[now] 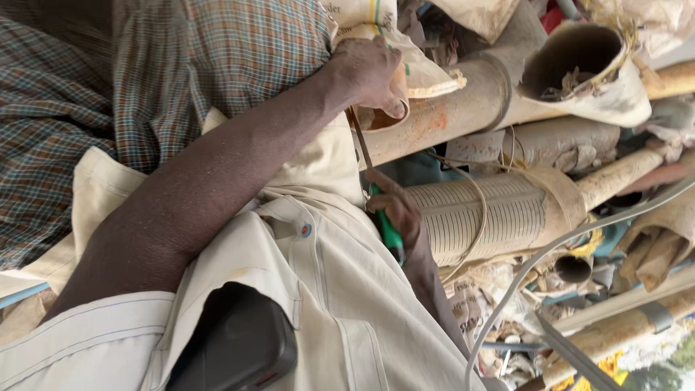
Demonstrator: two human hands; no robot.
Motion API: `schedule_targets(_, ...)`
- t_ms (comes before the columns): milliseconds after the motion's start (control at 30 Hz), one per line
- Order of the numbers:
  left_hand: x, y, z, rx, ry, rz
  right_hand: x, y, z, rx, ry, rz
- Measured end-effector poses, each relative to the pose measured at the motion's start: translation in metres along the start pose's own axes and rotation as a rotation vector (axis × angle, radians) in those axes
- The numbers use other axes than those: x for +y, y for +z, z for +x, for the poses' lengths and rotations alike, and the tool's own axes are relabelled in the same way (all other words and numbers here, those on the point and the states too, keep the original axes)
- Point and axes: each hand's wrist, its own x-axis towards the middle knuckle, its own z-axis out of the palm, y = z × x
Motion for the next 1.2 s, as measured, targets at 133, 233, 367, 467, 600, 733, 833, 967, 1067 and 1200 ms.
schedule_targets(133,0.002,0.003,0.001,0.017,-0.013,-0.017,-0.005,-0.007,0.026,0.119,0.004,-0.023)
schedule_targets(233,-0.003,-0.004,0.002,0.067,-0.014,-0.042,-0.008,-0.017,0.046,0.123,-0.032,-0.08)
schedule_targets(367,-0.001,0.003,0.0,0.072,-0.017,-0.077,-0.016,-0.023,0.03,0.1,-0.074,-0.118)
schedule_targets(467,0.002,0.002,0.002,0.044,0.003,-0.049,-0.021,-0.02,0.018,0.1,-0.083,-0.084)
schedule_targets(600,-0.002,-0.001,0.003,0.083,-0.003,-0.065,-0.02,-0.013,0.026,0.026,-0.063,-0.052)
schedule_targets(733,-0.003,0.004,0.004,0.02,-0.009,-0.048,-0.013,-0.008,0.043,0.036,-0.046,-0.293)
schedule_targets(833,-0.001,0.001,0.011,0.006,0.0,-0.026,-0.008,-0.016,0.048,0.098,-0.021,-0.195)
schedule_targets(967,-0.004,0.004,0.011,-0.011,-0.024,-0.054,-0.006,-0.021,0.033,0.103,-0.123,-0.137)
schedule_targets(1067,-0.002,0.003,0.01,-0.02,-0.017,-0.039,-0.005,-0.014,0.024,0.026,-0.066,-0.123)
schedule_targets(1200,0.001,-0.002,0.004,0.012,-0.025,-0.019,-0.001,-0.002,0.032,0.056,-0.087,-0.123)
